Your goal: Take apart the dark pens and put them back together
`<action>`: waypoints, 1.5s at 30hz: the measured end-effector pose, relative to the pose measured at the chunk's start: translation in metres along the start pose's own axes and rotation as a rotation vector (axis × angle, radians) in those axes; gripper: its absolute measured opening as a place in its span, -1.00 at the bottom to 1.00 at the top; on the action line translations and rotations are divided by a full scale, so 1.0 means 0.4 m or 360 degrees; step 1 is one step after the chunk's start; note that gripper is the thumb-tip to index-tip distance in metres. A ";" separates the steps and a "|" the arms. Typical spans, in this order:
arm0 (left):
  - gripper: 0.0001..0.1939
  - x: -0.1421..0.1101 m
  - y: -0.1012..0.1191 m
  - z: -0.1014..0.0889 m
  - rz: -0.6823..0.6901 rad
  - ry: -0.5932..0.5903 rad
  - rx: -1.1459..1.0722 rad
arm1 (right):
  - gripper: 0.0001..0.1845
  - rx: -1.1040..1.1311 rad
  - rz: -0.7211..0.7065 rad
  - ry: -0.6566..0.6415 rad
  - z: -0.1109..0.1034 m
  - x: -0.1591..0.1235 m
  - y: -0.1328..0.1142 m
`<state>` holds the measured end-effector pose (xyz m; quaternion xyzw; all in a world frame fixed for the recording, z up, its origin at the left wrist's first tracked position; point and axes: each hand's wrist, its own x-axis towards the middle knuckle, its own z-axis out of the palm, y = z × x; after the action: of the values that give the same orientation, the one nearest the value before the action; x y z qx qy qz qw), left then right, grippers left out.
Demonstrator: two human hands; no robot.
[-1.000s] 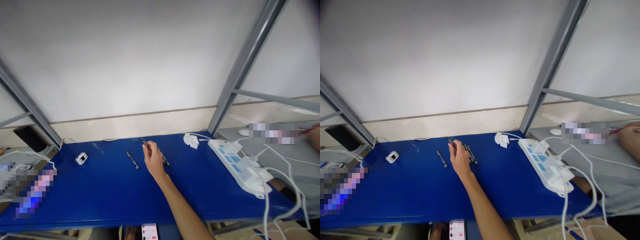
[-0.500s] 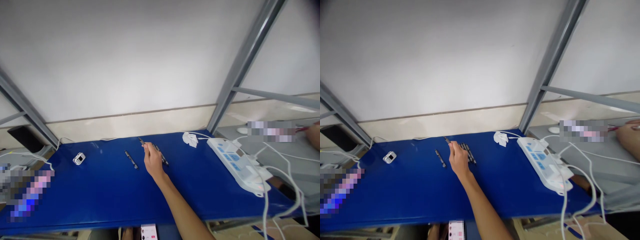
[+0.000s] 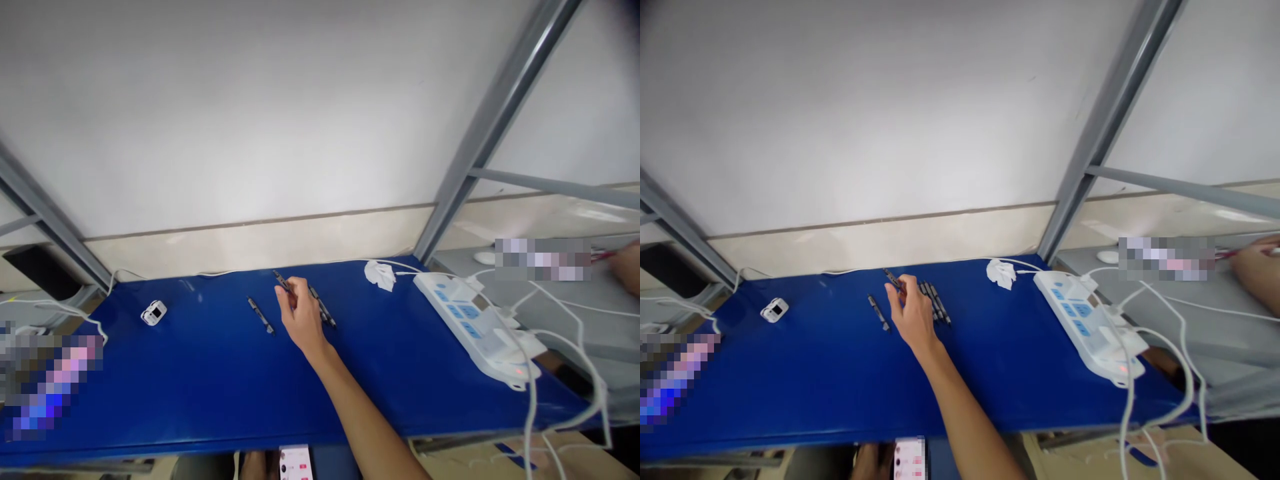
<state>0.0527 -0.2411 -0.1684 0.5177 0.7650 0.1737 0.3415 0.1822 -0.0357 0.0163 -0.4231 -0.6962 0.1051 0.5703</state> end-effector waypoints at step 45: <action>-0.70 0.017 -0.005 0.001 0.0027 0.0060 0.0007 | -0.61 0.0187 0.0167 0.0087 0.009 0.011 0.011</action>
<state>0.0503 -0.2357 -0.1723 0.5214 0.7673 0.1848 0.3244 0.1814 -0.0286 0.0153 -0.4276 -0.6497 0.1641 0.6068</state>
